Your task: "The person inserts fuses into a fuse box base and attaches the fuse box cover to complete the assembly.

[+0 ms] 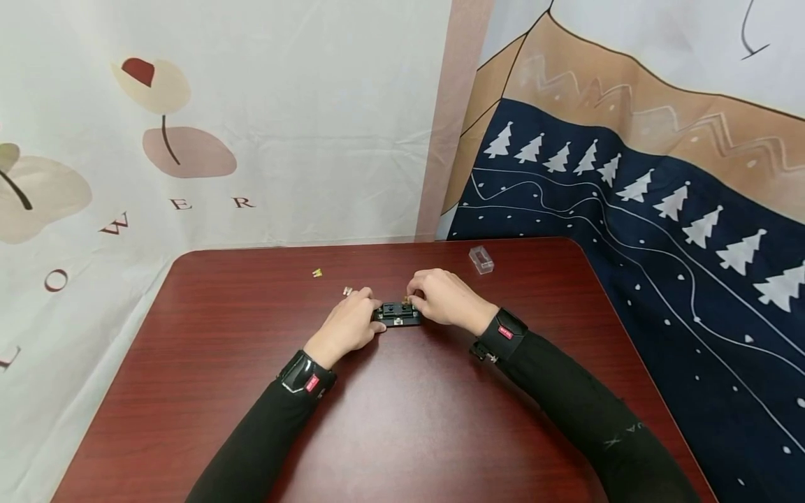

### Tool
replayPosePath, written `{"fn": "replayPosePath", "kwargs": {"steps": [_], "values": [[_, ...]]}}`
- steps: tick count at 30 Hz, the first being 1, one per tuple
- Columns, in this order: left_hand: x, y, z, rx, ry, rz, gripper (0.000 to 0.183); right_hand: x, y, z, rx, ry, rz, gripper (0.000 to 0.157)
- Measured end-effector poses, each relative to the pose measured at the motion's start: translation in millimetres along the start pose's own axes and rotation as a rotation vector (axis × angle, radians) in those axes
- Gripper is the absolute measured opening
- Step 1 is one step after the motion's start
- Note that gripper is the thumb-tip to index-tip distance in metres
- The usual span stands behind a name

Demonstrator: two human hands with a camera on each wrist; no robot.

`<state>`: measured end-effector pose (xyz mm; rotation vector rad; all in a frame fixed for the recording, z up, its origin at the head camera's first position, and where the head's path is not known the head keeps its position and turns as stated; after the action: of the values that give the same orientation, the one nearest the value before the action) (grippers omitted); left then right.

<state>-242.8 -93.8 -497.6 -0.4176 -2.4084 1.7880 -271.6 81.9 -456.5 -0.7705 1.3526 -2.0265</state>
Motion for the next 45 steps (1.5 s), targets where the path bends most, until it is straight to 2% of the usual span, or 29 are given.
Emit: {"fn": "replayPosePath", "kwargs": {"steps": [6, 7, 8, 11, 13, 14, 15, 18, 21, 27, 34, 40, 42, 45], "values": [[0.2, 0.9, -0.1, -0.004, -0.015, 0.018, 0.047, 0, 7.3, 1, -0.002, -0.005, 0.011, 0.009], [5.4, 9.3, 6.2, -0.012, -0.010, 0.010, 0.047, 0, 9.0, 1, -0.003, -0.004, 0.015, 0.009], [4.8, 9.2, 6.7, -0.008, 0.001, 0.003, 0.048, 0, 10.7, 1, -0.002, -0.002, 0.018, 0.009], [17.1, 30.2, 23.5, -0.041, 0.024, -0.023, 0.051, 0, 14.9, 1, 0.001, 0.002, 0.028, 0.009], [19.3, 35.4, 28.1, -0.046, 0.043, -0.042, 0.053, -1, 16.6, 1, -0.001, 0.002, 0.032, 0.009], [17.1, 32.1, 25.3, -0.038, 0.046, -0.043, 0.052, -1, 17.2, 1, 0.000, 0.002, 0.033, 0.009], [20.6, 36.9, 28.9, -0.049, 0.042, -0.045, 0.052, -1, 18.0, 1, -0.003, 0.002, 0.035, 0.009], [15.7, 29.7, 22.2, -0.023, 0.049, -0.044, 0.051, -1, 20.4, 1, -0.015, 0.000, 0.039, 0.010], [18.4, 33.1, 24.9, -0.029, 0.054, -0.049, 0.050, -1, 22.1, 1, -0.030, -0.008, 0.037, 0.010], [13.8, 20.6, 16.5, -0.041, 0.029, -0.027, 0.049, -1, 23.0, 2, -0.033, -0.028, 0.028, 0.010], [21.4, 35.1, 26.2, -0.031, 0.035, -0.052, 0.050, -1, 24.1, 3, -0.041, -0.044, 0.023, 0.008], [10.1, 15.8, 13.7, -0.031, 0.021, -0.028, 0.049, -1, 24.9, 5, -0.036, -0.045, 0.035, 0.008], [10.9, 18.7, 15.6, -0.037, 0.017, -0.023, 0.050, 0, 24.7, 6, -0.032, -0.040, 0.039, 0.009], [18.7, 32.9, 26.1, -0.044, 0.015, -0.039, 0.051, 0, 24.7, 5, -0.034, -0.029, 0.044, 0.008]]}}
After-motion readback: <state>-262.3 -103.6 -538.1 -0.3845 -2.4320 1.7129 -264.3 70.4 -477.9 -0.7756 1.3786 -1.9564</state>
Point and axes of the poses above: each hand's wrist, its own x-axis towards the middle knuckle, its own y-axis out of the palm, z = x × y, the point moved 6 cm from there along x, towards the middle knuckle, and after that the axes turned 9 degrees about -y, right-handed, at the moved point
